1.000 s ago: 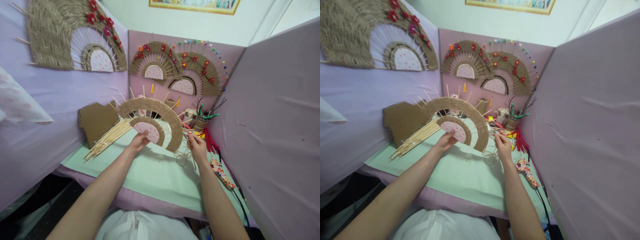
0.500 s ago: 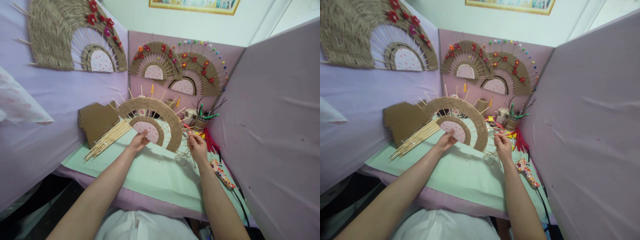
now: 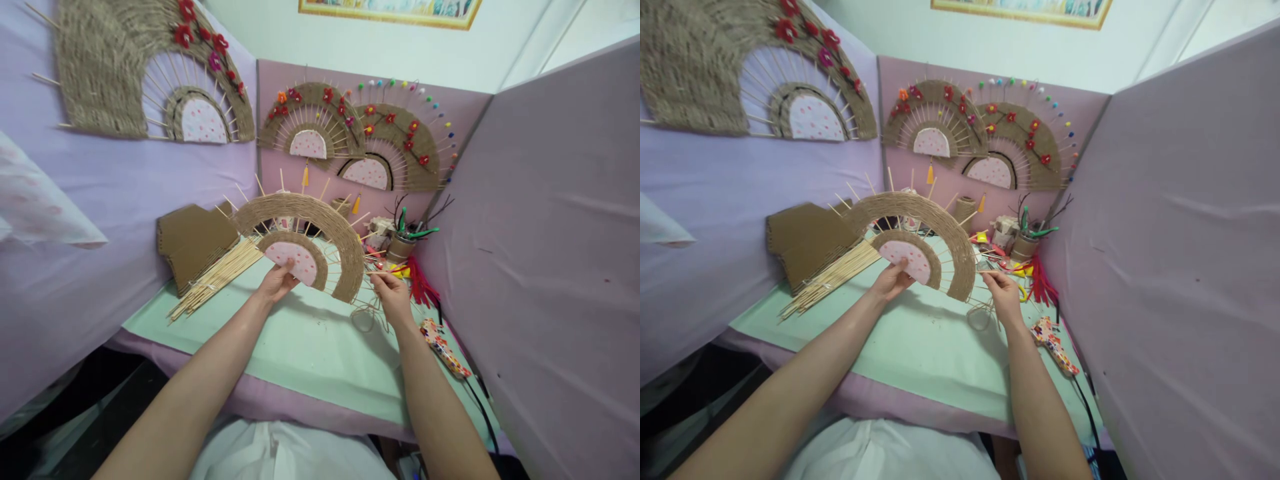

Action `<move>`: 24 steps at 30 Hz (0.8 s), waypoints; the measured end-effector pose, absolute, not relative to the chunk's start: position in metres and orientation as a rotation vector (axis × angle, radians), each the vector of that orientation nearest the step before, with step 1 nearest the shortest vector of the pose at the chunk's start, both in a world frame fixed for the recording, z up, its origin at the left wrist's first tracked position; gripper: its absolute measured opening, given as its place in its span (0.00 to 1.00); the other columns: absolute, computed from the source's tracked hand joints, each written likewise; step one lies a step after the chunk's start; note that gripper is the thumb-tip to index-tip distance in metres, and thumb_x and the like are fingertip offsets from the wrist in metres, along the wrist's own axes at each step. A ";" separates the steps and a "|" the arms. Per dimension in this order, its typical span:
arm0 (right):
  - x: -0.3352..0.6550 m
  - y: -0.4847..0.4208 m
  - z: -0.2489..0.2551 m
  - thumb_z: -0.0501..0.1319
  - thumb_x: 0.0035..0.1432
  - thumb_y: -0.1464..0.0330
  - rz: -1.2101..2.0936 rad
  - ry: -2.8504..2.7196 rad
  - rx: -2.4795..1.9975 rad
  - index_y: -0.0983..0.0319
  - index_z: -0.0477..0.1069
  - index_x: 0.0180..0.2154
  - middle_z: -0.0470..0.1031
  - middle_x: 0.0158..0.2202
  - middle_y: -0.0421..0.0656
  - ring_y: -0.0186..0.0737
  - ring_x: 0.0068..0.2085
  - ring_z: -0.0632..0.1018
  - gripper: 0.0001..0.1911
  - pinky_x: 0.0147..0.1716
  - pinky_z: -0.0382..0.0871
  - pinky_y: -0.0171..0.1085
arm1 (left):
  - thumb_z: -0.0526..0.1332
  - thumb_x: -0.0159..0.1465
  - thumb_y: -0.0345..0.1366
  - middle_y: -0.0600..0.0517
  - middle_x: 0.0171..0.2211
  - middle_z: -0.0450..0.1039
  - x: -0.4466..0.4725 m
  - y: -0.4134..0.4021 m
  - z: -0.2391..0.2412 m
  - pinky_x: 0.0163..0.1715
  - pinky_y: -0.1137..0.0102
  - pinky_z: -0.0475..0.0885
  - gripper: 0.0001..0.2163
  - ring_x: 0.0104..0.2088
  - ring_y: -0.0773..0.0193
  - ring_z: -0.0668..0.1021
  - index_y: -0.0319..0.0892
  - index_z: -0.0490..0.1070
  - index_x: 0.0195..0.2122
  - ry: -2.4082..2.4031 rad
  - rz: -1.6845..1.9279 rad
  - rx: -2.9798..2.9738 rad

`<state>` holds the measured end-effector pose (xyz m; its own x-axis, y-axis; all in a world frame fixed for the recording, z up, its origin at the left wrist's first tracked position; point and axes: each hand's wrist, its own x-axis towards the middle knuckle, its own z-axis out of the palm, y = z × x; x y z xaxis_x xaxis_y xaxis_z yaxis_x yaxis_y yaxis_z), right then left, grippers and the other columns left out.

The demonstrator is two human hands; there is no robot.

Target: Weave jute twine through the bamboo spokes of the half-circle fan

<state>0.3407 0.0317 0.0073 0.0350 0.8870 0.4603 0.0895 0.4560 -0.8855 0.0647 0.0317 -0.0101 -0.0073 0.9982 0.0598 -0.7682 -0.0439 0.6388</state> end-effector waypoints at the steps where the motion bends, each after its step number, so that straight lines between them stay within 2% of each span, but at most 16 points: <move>1: 0.341 0.030 0.009 0.63 0.48 0.57 0.737 -1.418 -0.932 0.61 0.77 0.32 0.74 0.30 0.42 0.37 0.31 0.71 0.14 0.31 0.63 0.35 | 0.68 0.52 0.30 0.51 0.36 0.77 0.065 0.032 -0.010 0.45 0.64 0.71 0.14 0.35 0.66 0.77 0.41 0.69 0.40 0.504 1.531 0.588; 5: 0.341 0.027 0.013 0.62 0.50 0.57 0.620 -1.412 -0.962 0.62 0.76 0.29 0.73 0.28 0.41 0.38 0.33 0.71 0.14 0.35 0.63 0.36 | 0.68 0.52 0.31 0.50 0.36 0.77 0.066 0.032 -0.011 0.49 0.60 0.68 0.14 0.37 0.64 0.77 0.42 0.69 0.40 0.524 1.548 0.594; 12: 0.341 0.030 0.007 0.60 0.52 0.56 0.413 -1.445 -1.083 0.64 0.70 0.23 0.69 0.23 0.39 0.35 0.27 0.67 0.17 0.30 0.60 0.34 | 0.68 0.51 0.30 0.50 0.38 0.76 0.067 0.031 -0.009 0.52 0.57 0.65 0.15 0.40 0.62 0.77 0.41 0.70 0.40 0.532 1.568 0.611; 18: 0.337 0.028 0.006 0.58 0.55 0.56 0.324 -1.529 -1.062 0.63 0.75 0.32 0.75 0.31 0.44 0.40 0.33 0.72 0.17 0.35 0.64 0.37 | 0.69 0.51 0.30 0.50 0.38 0.76 0.068 0.033 -0.010 0.52 0.57 0.65 0.15 0.42 0.61 0.76 0.42 0.70 0.40 0.526 1.602 0.606; 24: 0.335 0.027 0.006 0.57 0.55 0.56 0.329 -1.551 -1.111 0.63 0.76 0.33 0.76 0.32 0.45 0.40 0.33 0.72 0.18 0.34 0.64 0.37 | 0.69 0.51 0.30 0.50 0.38 0.76 0.066 0.034 -0.011 0.51 0.57 0.66 0.15 0.42 0.62 0.76 0.42 0.70 0.40 0.508 1.632 0.601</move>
<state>0.3351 0.0267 0.0057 0.0900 0.7829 0.6156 0.4651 0.5135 -0.7211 0.0664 0.0337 -0.0113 -0.1020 0.9900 0.0976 -0.7595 -0.1409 0.6350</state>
